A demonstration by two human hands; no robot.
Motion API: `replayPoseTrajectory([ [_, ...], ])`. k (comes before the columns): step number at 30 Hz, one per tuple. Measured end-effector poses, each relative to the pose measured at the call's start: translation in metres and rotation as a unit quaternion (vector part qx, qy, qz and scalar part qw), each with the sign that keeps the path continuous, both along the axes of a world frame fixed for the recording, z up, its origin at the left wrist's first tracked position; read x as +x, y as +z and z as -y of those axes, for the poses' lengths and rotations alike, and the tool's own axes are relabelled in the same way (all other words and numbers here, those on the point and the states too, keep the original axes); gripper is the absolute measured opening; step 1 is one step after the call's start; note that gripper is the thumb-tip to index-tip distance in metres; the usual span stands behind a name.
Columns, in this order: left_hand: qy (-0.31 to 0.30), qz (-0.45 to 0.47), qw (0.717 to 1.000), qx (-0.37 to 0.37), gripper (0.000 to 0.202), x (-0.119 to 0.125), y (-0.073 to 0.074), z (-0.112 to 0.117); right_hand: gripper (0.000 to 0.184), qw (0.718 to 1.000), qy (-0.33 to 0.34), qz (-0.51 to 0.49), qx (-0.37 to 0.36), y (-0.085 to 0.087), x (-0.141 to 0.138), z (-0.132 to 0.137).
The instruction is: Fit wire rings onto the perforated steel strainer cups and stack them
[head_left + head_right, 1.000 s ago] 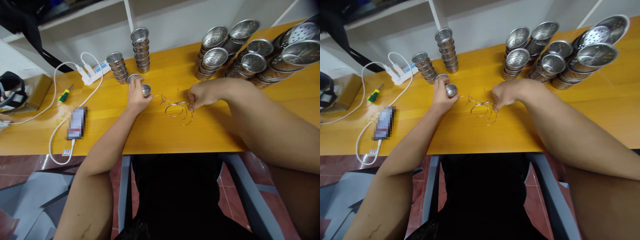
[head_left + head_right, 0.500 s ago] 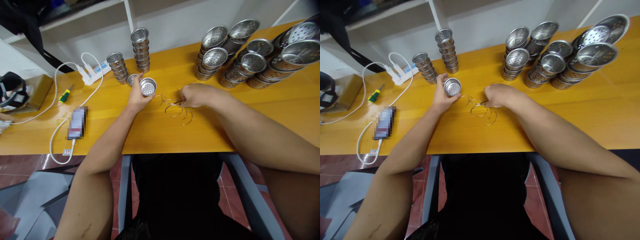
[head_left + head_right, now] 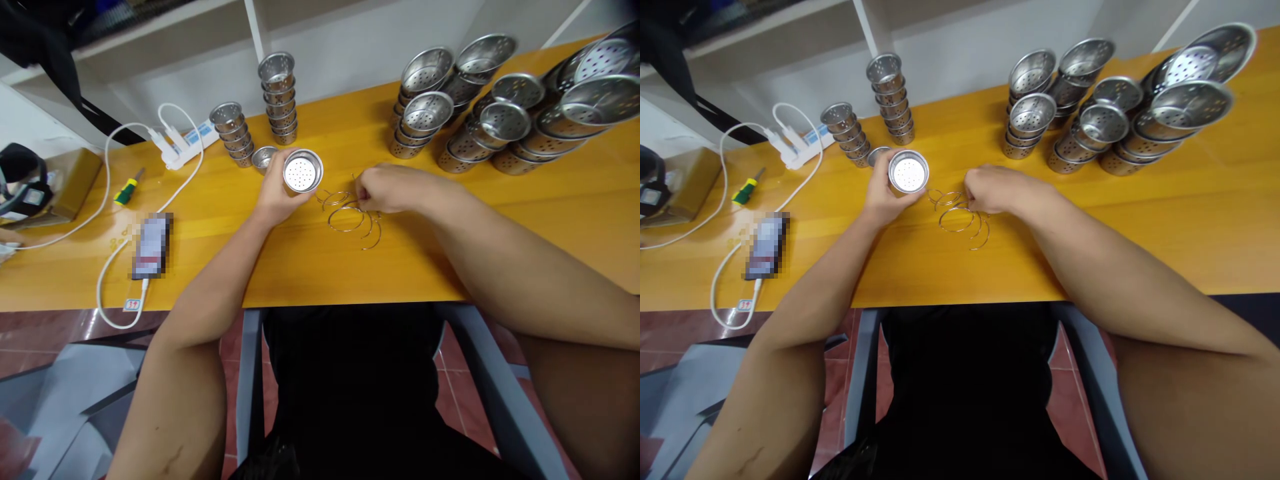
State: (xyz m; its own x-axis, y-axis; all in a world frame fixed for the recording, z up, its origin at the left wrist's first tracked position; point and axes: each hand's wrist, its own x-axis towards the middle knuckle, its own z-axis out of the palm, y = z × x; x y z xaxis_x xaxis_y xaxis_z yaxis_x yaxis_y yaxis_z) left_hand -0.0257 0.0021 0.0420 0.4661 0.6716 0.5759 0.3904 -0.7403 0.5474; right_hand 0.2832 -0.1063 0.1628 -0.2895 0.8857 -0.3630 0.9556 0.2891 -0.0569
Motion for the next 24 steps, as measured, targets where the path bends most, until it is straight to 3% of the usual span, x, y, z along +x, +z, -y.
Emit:
replayPoseTrajectory([
  [7,0.002,0.026,0.999,-0.042,0.113,0.003,-0.009,0.000,0.022,0.999,-0.020,0.045,-0.001,0.010,-0.015,0.009],
  [14,-0.009,0.019,0.999,-0.047,0.114,0.003,-0.003,0.004,0.024,0.999,-0.003,0.036,0.013,0.001,-0.009,0.006],
  [20,-0.014,0.049,0.997,-0.065,0.116,0.003,-0.020,-0.011,0.003,0.995,0.009,-0.092,0.029,-0.008,0.011,-0.004],
  [24,-0.040,0.074,0.993,-0.080,0.117,-0.001,-0.029,-0.022,0.014,0.970,-0.029,-0.242,-0.005,-0.008,0.021,-0.007],
])
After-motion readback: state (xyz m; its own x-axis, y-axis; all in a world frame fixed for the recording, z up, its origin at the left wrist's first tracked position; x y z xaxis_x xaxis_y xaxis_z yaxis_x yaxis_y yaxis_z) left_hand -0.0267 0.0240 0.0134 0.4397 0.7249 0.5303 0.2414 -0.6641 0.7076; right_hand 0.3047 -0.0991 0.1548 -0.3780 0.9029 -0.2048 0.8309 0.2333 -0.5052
